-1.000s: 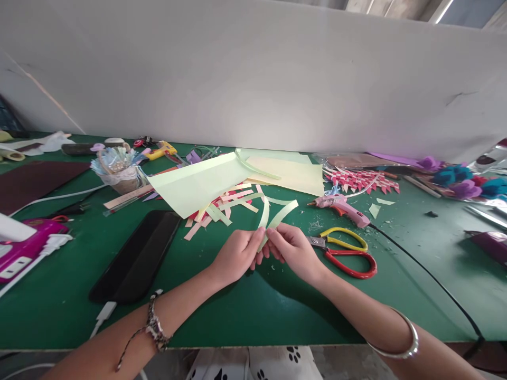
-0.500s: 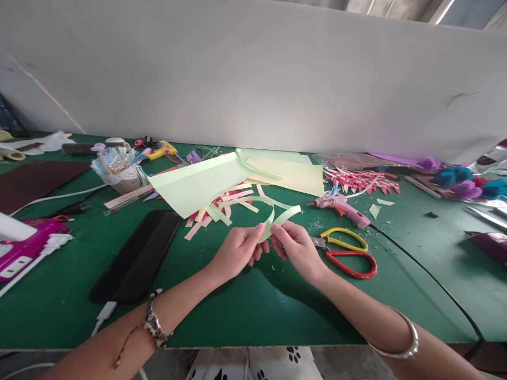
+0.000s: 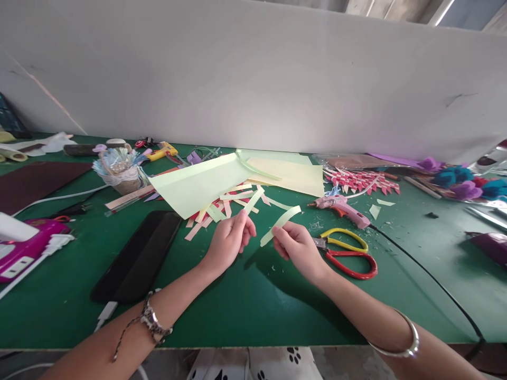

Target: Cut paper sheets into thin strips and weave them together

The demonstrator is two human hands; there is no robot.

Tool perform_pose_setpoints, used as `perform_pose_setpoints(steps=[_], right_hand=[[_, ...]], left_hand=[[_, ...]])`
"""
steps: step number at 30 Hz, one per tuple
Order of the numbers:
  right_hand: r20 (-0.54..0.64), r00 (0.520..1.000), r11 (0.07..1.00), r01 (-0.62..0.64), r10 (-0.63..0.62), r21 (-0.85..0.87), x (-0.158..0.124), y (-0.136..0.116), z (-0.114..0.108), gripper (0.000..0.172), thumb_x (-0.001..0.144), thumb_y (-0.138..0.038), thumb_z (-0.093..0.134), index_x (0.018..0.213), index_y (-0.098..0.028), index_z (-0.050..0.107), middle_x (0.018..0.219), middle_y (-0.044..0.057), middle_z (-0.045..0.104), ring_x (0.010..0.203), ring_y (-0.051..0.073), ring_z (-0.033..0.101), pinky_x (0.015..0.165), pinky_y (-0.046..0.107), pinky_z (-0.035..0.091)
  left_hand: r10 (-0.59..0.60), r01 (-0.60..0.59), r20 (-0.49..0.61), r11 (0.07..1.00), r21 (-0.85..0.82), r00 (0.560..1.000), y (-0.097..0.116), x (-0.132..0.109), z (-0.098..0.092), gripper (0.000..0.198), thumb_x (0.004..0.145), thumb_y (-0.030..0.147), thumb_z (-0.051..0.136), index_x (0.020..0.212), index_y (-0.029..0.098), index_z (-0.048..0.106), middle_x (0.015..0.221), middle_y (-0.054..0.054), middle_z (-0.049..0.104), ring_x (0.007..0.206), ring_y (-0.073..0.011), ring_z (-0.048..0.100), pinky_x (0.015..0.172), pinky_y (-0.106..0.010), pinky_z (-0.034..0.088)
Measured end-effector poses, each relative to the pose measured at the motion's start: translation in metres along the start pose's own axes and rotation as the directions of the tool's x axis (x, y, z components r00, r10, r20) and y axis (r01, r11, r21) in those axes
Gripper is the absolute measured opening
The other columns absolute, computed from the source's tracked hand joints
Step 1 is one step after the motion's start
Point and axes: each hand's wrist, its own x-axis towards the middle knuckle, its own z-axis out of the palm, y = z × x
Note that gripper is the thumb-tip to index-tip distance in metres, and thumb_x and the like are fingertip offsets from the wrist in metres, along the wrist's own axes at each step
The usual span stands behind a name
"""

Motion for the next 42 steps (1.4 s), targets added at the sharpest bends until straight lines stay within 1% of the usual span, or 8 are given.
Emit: perform_pose_setpoints(steps=[4, 10, 14, 18, 23, 29, 33, 42], right_hand=[[0.268, 0.956, 0.991, -0.093, 0.116, -0.094, 0.001, -0.005, -0.006, 0.035, 0.082, -0.037, 0.047, 0.053, -0.019, 0.041, 0.042, -0.005, 0.045, 0.039, 0.006, 0.038, 0.043, 0.019, 0.034], [0.625, 0.719, 0.927, -0.072, 0.304, -0.369, 0.006, -0.015, -0.033, 0.031, 0.08, -0.03, 0.047, 0.053, -0.017, 0.051, 0.043, -0.003, 0.053, 0.039, 0.007, 0.048, 0.046, 0.019, 0.042], [0.555, 0.745, 0.859, -0.045, 0.37, -0.511, 0.001, -0.019, -0.054, 0.034, 0.079, -0.032, 0.049, 0.048, -0.017, 0.053, 0.04, -0.002, 0.055, 0.037, 0.008, 0.049, 0.047, 0.02, 0.042], [0.391, 0.881, 0.807, 0.018, 0.266, -0.59, -0.015, -0.023, -0.063, 0.038, 0.079, -0.044, 0.053, 0.053, -0.017, 0.06, 0.043, 0.001, 0.059, 0.036, 0.01, 0.049, 0.046, 0.022, 0.039], [0.404, 0.9, 0.974, -0.079, 0.16, -0.211, -0.026, -0.028, -0.046, 0.051, 0.085, -0.059, 0.035, 0.09, -0.016, 0.062, 0.073, 0.006, 0.067, 0.056, 0.012, 0.058, 0.051, 0.022, 0.042], [0.341, 0.929, 0.977, -0.187, 0.142, 0.102, -0.011, -0.018, -0.019, 0.037, 0.08, -0.051, 0.053, 0.073, -0.015, 0.054, 0.066, -0.002, 0.055, 0.053, 0.005, 0.046, 0.05, 0.017, 0.036], [0.237, 0.969, 0.957, 0.002, 0.069, -0.289, 0.004, -0.015, -0.025, 0.035, 0.089, -0.046, 0.037, 0.07, -0.018, 0.047, 0.062, -0.002, 0.053, 0.052, 0.007, 0.049, 0.052, 0.019, 0.04], [0.054, 0.998, 0.456, 0.056, -0.017, -0.888, 0.07, -0.04, -0.035, 0.026, 0.087, -0.034, 0.05, 0.069, -0.016, 0.058, 0.076, 0.009, 0.061, 0.079, 0.021, 0.06, 0.066, 0.03, 0.044]], left_hand=[[0.026, -0.026, -0.005, 1.0, 0.006, 1.0, 0.0, 0.0, -0.002, 0.05, 0.09, 0.048, 0.028, 0.06, 0.016, 0.052, 0.046, 0.004, 0.041, 0.038, -0.007, 0.04, 0.042, -0.019, 0.035], [0.089, -0.089, -0.03, 0.996, -0.023, 0.996, -0.004, 0.0, -0.003, 0.04, 0.09, 0.043, 0.034, 0.067, 0.016, 0.052, 0.052, 0.005, 0.038, 0.039, -0.0062, 0.037, 0.042, -0.019, 0.032], [0.159, -0.158, -0.026, 0.987, 0.02, 0.987, -0.002, -0.001, -0.006, 0.038, 0.09, 0.043, 0.035, 0.07, 0.017, 0.053, 0.054, 0.004, 0.039, 0.041, -0.0066, 0.037, 0.041, -0.019, 0.031], [0.241, -0.239, -0.017, 0.967, 0.088, 0.97, 0.008, -0.011, -0.008, 0.038, 0.09, 0.041, 0.034, 0.07, 0.016, 0.055, 0.054, 0.003, 0.041, 0.044, -0.0081, 0.04, 0.042, -0.02, 0.031], [0.357, -0.446, 0.33, 0.858, 0.253, 0.874, 0.018, -0.035, -0.006, 0.035, 0.092, 0.03, 0.033, 0.069, 0.018, 0.057, 0.056, 0.002, 0.049, 0.05, -0.0092, 0.046, 0.05, -0.021, 0.033], [0.294, -0.573, 0.546, 0.679, 0.458, 0.785, 0.014, -0.057, -0.005, 0.035, 0.091, 0.023, 0.032, 0.066, 0.019, 0.057, 0.06, 0.001, 0.06, 0.054, -0.0107, 0.051, 0.058, -0.024, 0.033], [0.169, -0.527, 0.564, 0.636, 0.564, 0.808, 0.017, -0.057, -0.017, 0.03, 0.089, 0.027, 0.039, 0.069, 0.021, 0.06, 0.063, 0.002, 0.061, 0.053, -0.0113, 0.052, 0.056, -0.024, 0.034], [0.184, -0.294, 0.248, 0.288, 0.911, 0.951, 0.013, 0.015, -0.093, 0.039, 0.082, 0.031, 0.046, 0.118, 0.021, 0.054, 0.119, -0.01, 0.056, 0.1, -0.0276, 0.057, 0.072, -0.032, 0.047]])
